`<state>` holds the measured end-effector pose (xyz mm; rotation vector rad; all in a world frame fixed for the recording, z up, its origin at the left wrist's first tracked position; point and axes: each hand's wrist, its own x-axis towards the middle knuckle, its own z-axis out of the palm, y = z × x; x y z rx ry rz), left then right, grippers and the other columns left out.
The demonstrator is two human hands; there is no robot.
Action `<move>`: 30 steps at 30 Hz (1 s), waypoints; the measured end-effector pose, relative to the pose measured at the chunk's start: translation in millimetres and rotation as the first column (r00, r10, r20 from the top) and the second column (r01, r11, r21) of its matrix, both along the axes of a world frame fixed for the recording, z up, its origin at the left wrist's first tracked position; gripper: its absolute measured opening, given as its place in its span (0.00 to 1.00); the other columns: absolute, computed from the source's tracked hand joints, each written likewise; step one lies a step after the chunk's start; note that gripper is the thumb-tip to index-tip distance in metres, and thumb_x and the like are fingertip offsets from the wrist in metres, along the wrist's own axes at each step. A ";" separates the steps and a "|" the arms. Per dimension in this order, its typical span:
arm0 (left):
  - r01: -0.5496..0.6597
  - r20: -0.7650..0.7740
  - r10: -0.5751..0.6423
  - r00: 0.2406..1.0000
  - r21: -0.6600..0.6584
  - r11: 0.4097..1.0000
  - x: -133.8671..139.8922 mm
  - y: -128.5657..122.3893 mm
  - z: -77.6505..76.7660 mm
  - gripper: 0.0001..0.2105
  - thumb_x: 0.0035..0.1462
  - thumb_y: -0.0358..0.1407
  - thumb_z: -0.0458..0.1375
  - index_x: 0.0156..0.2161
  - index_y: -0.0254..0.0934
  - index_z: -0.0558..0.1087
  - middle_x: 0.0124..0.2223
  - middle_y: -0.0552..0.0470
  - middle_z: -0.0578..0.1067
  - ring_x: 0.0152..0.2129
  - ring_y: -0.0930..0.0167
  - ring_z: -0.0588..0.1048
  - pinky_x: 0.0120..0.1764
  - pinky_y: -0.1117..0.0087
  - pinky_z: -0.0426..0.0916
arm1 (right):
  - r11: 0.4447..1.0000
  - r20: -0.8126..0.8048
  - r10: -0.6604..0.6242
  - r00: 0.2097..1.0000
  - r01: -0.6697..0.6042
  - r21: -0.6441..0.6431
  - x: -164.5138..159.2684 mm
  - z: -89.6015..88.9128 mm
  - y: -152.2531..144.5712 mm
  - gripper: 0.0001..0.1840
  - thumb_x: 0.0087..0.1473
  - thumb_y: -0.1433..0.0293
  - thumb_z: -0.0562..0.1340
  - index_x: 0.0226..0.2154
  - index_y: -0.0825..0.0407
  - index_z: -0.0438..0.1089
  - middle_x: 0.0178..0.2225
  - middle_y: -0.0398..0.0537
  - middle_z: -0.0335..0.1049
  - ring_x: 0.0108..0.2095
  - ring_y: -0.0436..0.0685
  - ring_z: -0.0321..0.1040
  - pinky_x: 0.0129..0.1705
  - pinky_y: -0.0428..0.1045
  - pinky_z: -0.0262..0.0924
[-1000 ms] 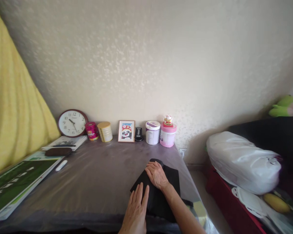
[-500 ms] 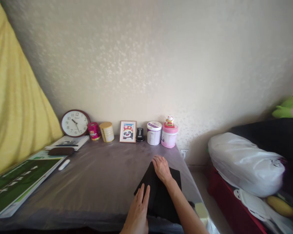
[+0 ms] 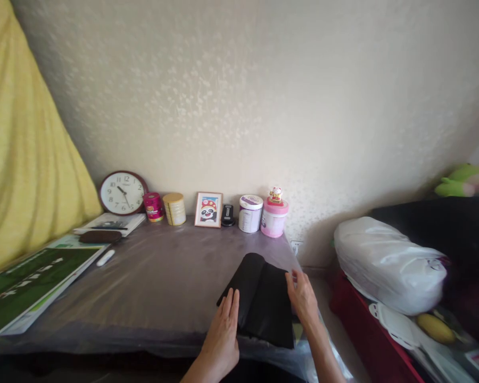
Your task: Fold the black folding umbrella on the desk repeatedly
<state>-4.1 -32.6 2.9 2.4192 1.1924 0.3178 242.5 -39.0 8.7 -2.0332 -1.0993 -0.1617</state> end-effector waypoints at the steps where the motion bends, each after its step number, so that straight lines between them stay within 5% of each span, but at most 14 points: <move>1: 0.000 0.005 0.000 1.000 0.000 1.000 0.0 -0.3 -0.1 0.45 0.38 0.15 0.44 0.63 0.30 0.34 0.66 0.43 0.37 0.62 0.66 0.42 0.60 0.65 0.48 | 0.999 -0.063 -0.022 0.998 0.019 -0.041 0.4 -0.8 -10.3 0.20 0.52 0.58 0.52 0.40 0.54 0.68 0.37 0.54 0.71 0.36 0.60 0.70 0.41 0.53 0.62; 6: -0.020 0.002 0.020 1.000 -0.032 0.999 0.4 -1.3 3.7 0.45 0.37 0.15 0.45 0.63 0.30 0.34 0.66 0.44 0.37 0.62 0.67 0.43 0.60 0.67 0.48 | 0.987 -0.321 0.087 0.943 -0.125 -0.102 -12.9 -3.1 -32.1 0.24 0.48 0.52 0.53 0.35 0.53 0.71 0.25 0.47 0.71 0.29 0.59 0.70 0.32 0.50 0.62; 12: -0.025 0.008 0.026 1.000 -0.070 0.997 0.5 -2.8 8.9 0.44 0.37 0.15 0.45 0.63 0.29 0.35 0.66 0.44 0.36 0.62 0.68 0.42 0.61 0.69 0.46 | 0.974 -0.387 0.177 0.905 -0.218 -0.065 -22.3 3.7 -29.7 0.19 0.43 0.56 0.59 0.33 0.53 0.71 0.28 0.48 0.73 0.32 0.61 0.70 0.33 0.51 0.61; 14: -0.026 0.009 0.026 1.000 -0.073 0.997 0.6 -2.4 8.3 0.45 0.37 0.15 0.45 0.63 0.29 0.35 0.66 0.44 0.36 0.62 0.68 0.42 0.61 0.70 0.46 | 0.958 -0.478 0.248 0.842 -0.285 -0.006 -26.2 11.5 -28.8 0.18 0.43 0.58 0.60 0.32 0.54 0.71 0.29 0.48 0.73 0.32 0.61 0.70 0.33 0.51 0.62; 17: -0.028 0.012 0.029 1.000 -0.069 0.997 1.3 -1.0 5.5 0.45 0.36 0.15 0.46 0.63 0.30 0.36 0.66 0.45 0.36 0.62 0.68 0.41 0.60 0.70 0.46 | 0.893 -0.655 0.415 0.631 -0.422 0.159 -39.7 28.4 -22.0 0.18 0.45 0.57 0.60 0.34 0.54 0.71 0.30 0.48 0.74 0.33 0.60 0.70 0.32 0.51 0.64; 21: -0.034 0.021 0.035 0.999 -0.045 0.998 2.7 0.6 0.5 0.46 0.35 0.16 0.47 0.63 0.29 0.37 0.66 0.43 0.37 0.62 0.66 0.41 0.61 0.67 0.47 | 0.830 -0.728 0.533 0.431 -0.433 0.351 -63.6 45.8 1.5 0.21 0.43 0.56 0.63 0.36 0.54 0.70 0.31 0.48 0.74 0.35 0.61 0.70 0.34 0.52 0.65; 30: 0.001 0.130 -0.005 0.992 0.036 0.999 2.2 4.1 -10.8 0.46 0.33 0.16 0.48 0.62 0.28 0.40 0.65 0.38 0.41 0.62 0.64 0.43 0.61 0.62 0.48 | 0.795 -0.743 0.571 0.349 -0.462 0.394 -89.4 34.2 42.1 0.19 0.40 0.56 0.65 0.31 0.52 0.67 0.26 0.44 0.73 0.30 0.58 0.70 0.34 0.52 0.65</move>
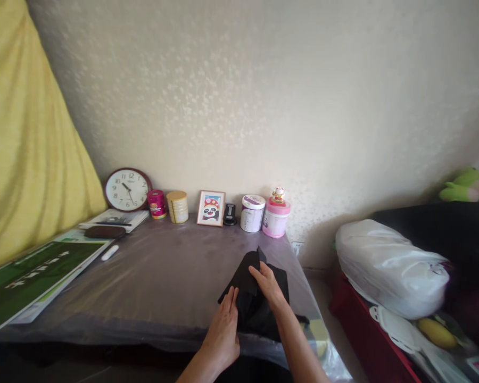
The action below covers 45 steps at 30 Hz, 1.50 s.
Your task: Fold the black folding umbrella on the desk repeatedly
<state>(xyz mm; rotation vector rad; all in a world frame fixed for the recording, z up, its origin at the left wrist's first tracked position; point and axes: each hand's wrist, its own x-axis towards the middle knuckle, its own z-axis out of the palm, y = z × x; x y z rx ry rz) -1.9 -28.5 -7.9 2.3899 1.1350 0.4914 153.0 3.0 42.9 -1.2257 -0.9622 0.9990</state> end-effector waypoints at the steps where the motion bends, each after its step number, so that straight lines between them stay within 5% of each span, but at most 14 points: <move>1: 0.000 0.011 0.000 1.000 0.005 1.000 -0.4 0.6 -1.4 0.46 0.33 0.16 0.48 0.62 0.28 0.40 0.65 0.38 0.41 0.62 0.64 0.43 0.61 0.62 0.48 | 1.000 0.006 0.011 1.000 -0.011 0.001 -1.5 -1.9 1.6 0.20 0.39 0.55 0.65 0.31 0.52 0.67 0.26 0.44 0.72 0.30 0.58 0.70 0.34 0.52 0.65; 9: -0.006 0.096 0.007 0.995 -0.013 1.000 -5.4 4.7 -2.5 0.49 0.36 0.16 0.48 0.62 0.33 0.28 0.65 0.38 0.44 0.61 0.64 0.48 0.61 0.63 0.50 | 0.994 0.313 -0.037 0.949 0.067 -0.085 -2.1 -14.5 14.0 0.13 0.44 0.59 0.61 0.29 0.52 0.65 0.21 0.39 0.67 0.23 0.51 0.65 0.23 0.46 0.58; 15: -0.023 0.137 0.023 0.990 -0.003 1.000 -17.4 -1.6 -3.9 0.46 0.44 0.20 0.48 0.61 0.39 0.21 0.65 0.41 0.45 0.61 0.65 0.51 0.59 0.60 0.54 | 0.985 0.315 0.098 0.944 -0.046 -0.169 -4.5 -10.4 14.3 0.19 0.53 0.56 0.53 0.38 0.54 0.64 0.25 0.45 0.73 0.28 0.53 0.71 0.26 0.45 0.58; 21: -0.155 0.024 0.154 0.988 0.233 0.960 -23.0 -11.8 12.8 0.35 0.50 0.29 0.51 0.62 0.44 0.43 0.63 0.44 0.52 0.59 0.57 0.55 0.56 0.51 0.56 | 0.988 0.423 0.138 0.895 -0.094 -0.124 -6.0 -12.2 14.2 0.19 0.55 0.57 0.52 0.36 0.53 0.69 0.31 0.48 0.76 0.32 0.54 0.73 0.31 0.47 0.62; 24: -0.058 -0.008 0.065 0.998 0.355 0.933 -17.7 -8.6 21.3 0.29 0.50 0.30 0.52 0.59 0.44 0.53 0.64 0.47 0.50 0.60 0.57 0.51 0.58 0.50 0.52 | 0.994 0.509 0.111 0.853 -0.098 -0.052 -6.7 -17.3 14.9 0.16 0.55 0.61 0.52 0.38 0.50 0.70 0.31 0.46 0.76 0.31 0.53 0.73 0.36 0.49 0.64; 28: 0.101 -0.062 -0.084 0.995 0.356 0.929 -12.0 2.7 17.8 0.31 0.47 0.28 0.52 0.59 0.42 0.54 0.64 0.48 0.51 0.61 0.60 0.48 0.60 0.50 0.49 | 0.992 0.638 0.091 0.765 -0.126 0.009 -10.6 -19.7 8.9 0.14 0.56 0.66 0.52 0.39 0.47 0.72 0.34 0.44 0.76 0.35 0.54 0.72 0.40 0.49 0.64; 36: 0.041 -0.068 -0.028 0.997 0.197 0.980 -13.2 6.8 -4.3 0.37 0.44 0.25 0.48 0.62 0.34 0.46 0.65 0.44 0.49 0.61 0.61 0.48 0.60 0.55 0.51 | 0.931 0.886 -0.052 0.461 -0.299 0.210 -14.0 -18.2 -9.7 0.13 0.58 0.69 0.54 0.40 0.46 0.73 0.41 0.44 0.75 0.48 0.55 0.64 0.52 0.52 0.57; 45: 0.020 -0.078 -0.013 0.997 0.092 0.996 -6.9 8.3 -16.7 0.38 0.45 0.23 0.46 0.63 0.37 0.42 0.66 0.46 0.40 0.62 0.58 0.45 0.59 0.52 0.49 | 0.930 0.959 -0.094 0.267 -0.320 0.180 12.5 -31.6 33.4 0.14 0.60 0.68 0.52 0.41 0.47 0.72 0.45 0.46 0.73 0.54 0.56 0.59 0.58 0.59 0.45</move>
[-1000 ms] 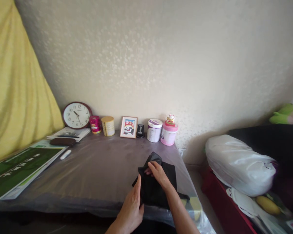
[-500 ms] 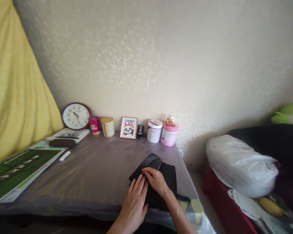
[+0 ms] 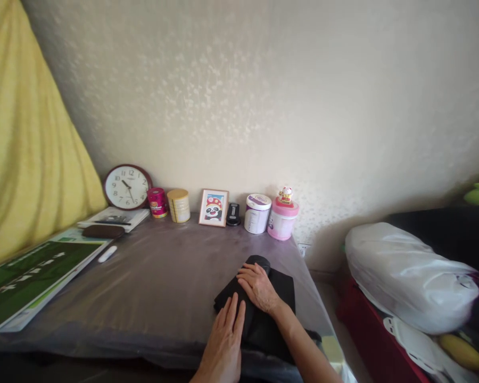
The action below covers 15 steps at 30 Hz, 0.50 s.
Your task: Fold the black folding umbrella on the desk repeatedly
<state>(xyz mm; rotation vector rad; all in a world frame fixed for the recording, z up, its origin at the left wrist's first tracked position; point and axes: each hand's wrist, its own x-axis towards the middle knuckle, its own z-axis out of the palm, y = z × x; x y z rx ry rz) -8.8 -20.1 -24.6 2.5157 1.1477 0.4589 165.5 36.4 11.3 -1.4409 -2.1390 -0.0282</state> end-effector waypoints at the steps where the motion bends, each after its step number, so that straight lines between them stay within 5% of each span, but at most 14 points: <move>1: -0.002 -0.007 0.002 1.000 -0.016 1.000 0.2 0.0 0.3 0.38 0.44 0.22 0.46 0.63 0.36 0.43 0.66 0.46 0.40 0.62 0.58 0.45 0.60 0.53 0.49 | 1.000 0.000 -0.018 1.000 0.018 -0.001 2.9 -0.8 5.9 0.14 0.60 0.68 0.52 0.41 0.47 0.72 0.44 0.46 0.73 0.54 0.56 0.60 0.58 0.59 0.45; 9: -0.059 -0.049 0.053 0.997 -0.124 0.991 1.7 -3.3 9.1 0.38 0.44 0.21 0.44 0.63 0.29 0.41 0.66 0.42 0.43 0.62 0.65 0.45 0.61 0.61 0.49 | 0.983 -0.035 -0.177 0.984 0.175 -0.048 27.0 -0.2 44.3 0.16 0.60 0.70 0.49 0.36 0.49 0.73 0.41 0.47 0.74 0.51 0.56 0.63 0.55 0.56 0.50; 12: -0.063 -0.037 0.058 0.998 -0.136 0.989 1.5 -4.0 7.6 0.37 0.44 0.20 0.43 0.63 0.29 0.41 0.66 0.41 0.44 0.62 0.65 0.46 0.60 0.61 0.50 | 0.963 -0.074 -0.266 0.961 0.269 0.029 22.9 6.9 38.0 0.16 0.60 0.69 0.50 0.39 0.52 0.72 0.44 0.52 0.72 0.51 0.58 0.62 0.54 0.56 0.53; 15: -0.049 -0.024 0.047 0.999 -0.126 0.991 1.2 -4.1 6.1 0.37 0.44 0.20 0.43 0.63 0.30 0.41 0.66 0.40 0.44 0.62 0.65 0.45 0.60 0.60 0.50 | 0.980 -0.090 -0.174 0.981 0.182 0.079 6.8 10.0 17.7 0.16 0.60 0.68 0.50 0.41 0.52 0.71 0.44 0.52 0.72 0.51 0.58 0.62 0.55 0.56 0.52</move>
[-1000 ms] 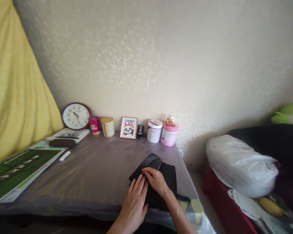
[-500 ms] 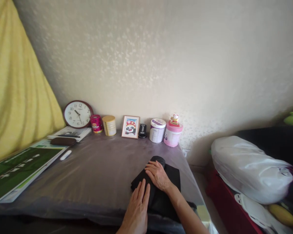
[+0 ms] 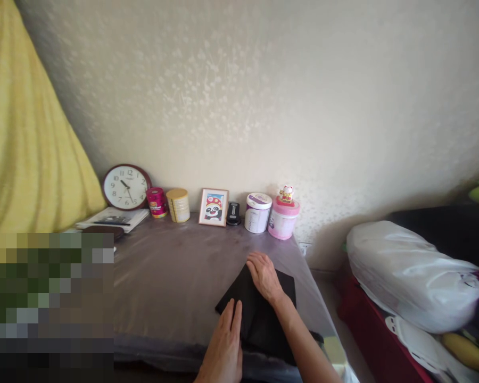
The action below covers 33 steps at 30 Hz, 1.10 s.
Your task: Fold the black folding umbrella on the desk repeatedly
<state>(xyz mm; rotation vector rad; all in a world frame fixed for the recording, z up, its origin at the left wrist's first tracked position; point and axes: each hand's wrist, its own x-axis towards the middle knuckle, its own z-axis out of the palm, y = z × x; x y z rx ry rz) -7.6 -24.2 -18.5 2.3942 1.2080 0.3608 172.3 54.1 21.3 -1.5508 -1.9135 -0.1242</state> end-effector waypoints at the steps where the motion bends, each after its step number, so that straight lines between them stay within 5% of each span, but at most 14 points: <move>1: 0.000 0.001 0.000 1.000 0.003 1.000 0.0 -0.1 0.4 0.37 0.45 0.20 0.43 0.63 0.30 0.42 0.66 0.40 0.44 0.62 0.65 0.45 0.60 0.60 0.50 | 0.997 0.003 0.075 0.997 -0.075 -0.020 -5.8 -1.2 -6.5 0.15 0.60 0.68 0.50 0.40 0.51 0.71 0.41 0.50 0.73 0.50 0.56 0.63 0.55 0.55 0.52; 4: -0.008 -0.004 0.008 1.000 0.005 1.000 0.2 -0.9 4.6 0.36 0.46 0.21 0.43 0.63 0.29 0.41 0.66 0.39 0.44 0.62 0.64 0.45 0.60 0.59 0.50 | 0.986 0.026 0.160 0.987 -0.159 -0.049 -13.1 -9.1 -15.8 0.15 0.60 0.70 0.50 0.36 0.49 0.73 0.39 0.47 0.75 0.50 0.56 0.64 0.57 0.58 0.49; 9: -0.005 0.025 0.004 1.000 0.027 1.000 -0.4 -2.7 6.1 0.34 0.48 0.22 0.42 0.63 0.29 0.41 0.65 0.40 0.45 0.62 0.65 0.46 0.60 0.60 0.51 | 0.981 -0.163 -0.159 0.974 0.175 0.089 24.5 -14.4 -15.9 0.16 0.56 0.68 0.51 0.41 0.55 0.71 0.45 0.57 0.71 0.48 0.60 0.65 0.51 0.58 0.58; 13: -0.013 0.099 0.006 0.995 0.072 0.997 -1.5 -3.1 -4.8 0.34 0.49 0.23 0.41 0.63 0.31 0.40 0.65 0.40 0.46 0.61 0.64 0.47 0.59 0.58 0.53 | 0.885 -0.400 -0.433 0.808 0.464 -0.021 65.0 -17.8 -49.5 0.20 0.54 0.61 0.51 0.40 0.55 0.70 0.40 0.57 0.72 0.42 0.61 0.69 0.44 0.55 0.63; 16: -0.010 0.131 -0.005 0.991 0.110 0.994 -1.7 -2.5 -10.8 0.33 0.50 0.23 0.41 0.63 0.33 0.38 0.65 0.40 0.46 0.61 0.65 0.48 0.59 0.58 0.53 | 0.822 -0.459 -0.556 0.693 0.542 -0.177 75.2 -24.4 -84.7 0.22 0.51 0.57 0.52 0.39 0.56 0.70 0.36 0.56 0.73 0.36 0.60 0.71 0.41 0.54 0.64; 23: 0.005 0.087 -0.015 0.996 0.109 0.994 -1.1 -2.2 -5.9 0.33 0.49 0.23 0.41 0.62 0.29 0.38 0.65 0.37 0.45 0.62 0.64 0.46 0.59 0.58 0.52 | 0.827 -0.641 -0.554 0.531 0.264 -0.497 42.4 -16.3 -117.2 0.29 0.46 0.51 0.56 0.44 0.54 0.65 0.26 0.45 0.67 0.25 0.56 0.68 0.21 0.48 0.64; 29: 0.002 0.103 -0.012 0.995 0.099 0.995 -1.7 -2.9 -4.1 0.33 0.49 0.23 0.42 0.62 0.29 0.39 0.65 0.38 0.45 0.61 0.64 0.46 0.59 0.59 0.52 | 0.804 -0.607 -0.572 0.551 0.233 -0.546 33.1 -8.6 -115.8 0.26 0.40 0.54 0.61 0.39 0.54 0.66 0.31 0.48 0.69 0.30 0.59 0.69 0.16 0.46 0.62; 33: -0.006 0.127 -0.007 0.992 0.098 0.995 -2.0 -2.1 -7.0 0.34 0.49 0.24 0.42 0.62 0.30 0.40 0.65 0.39 0.45 0.61 0.64 0.47 0.59 0.58 0.53 | 0.864 -0.722 -0.464 0.513 0.080 -0.498 33.8 -1.1 -117.5 0.21 0.41 0.56 0.61 0.35 0.54 0.68 0.28 0.48 0.71 0.29 0.59 0.69 0.20 0.47 0.62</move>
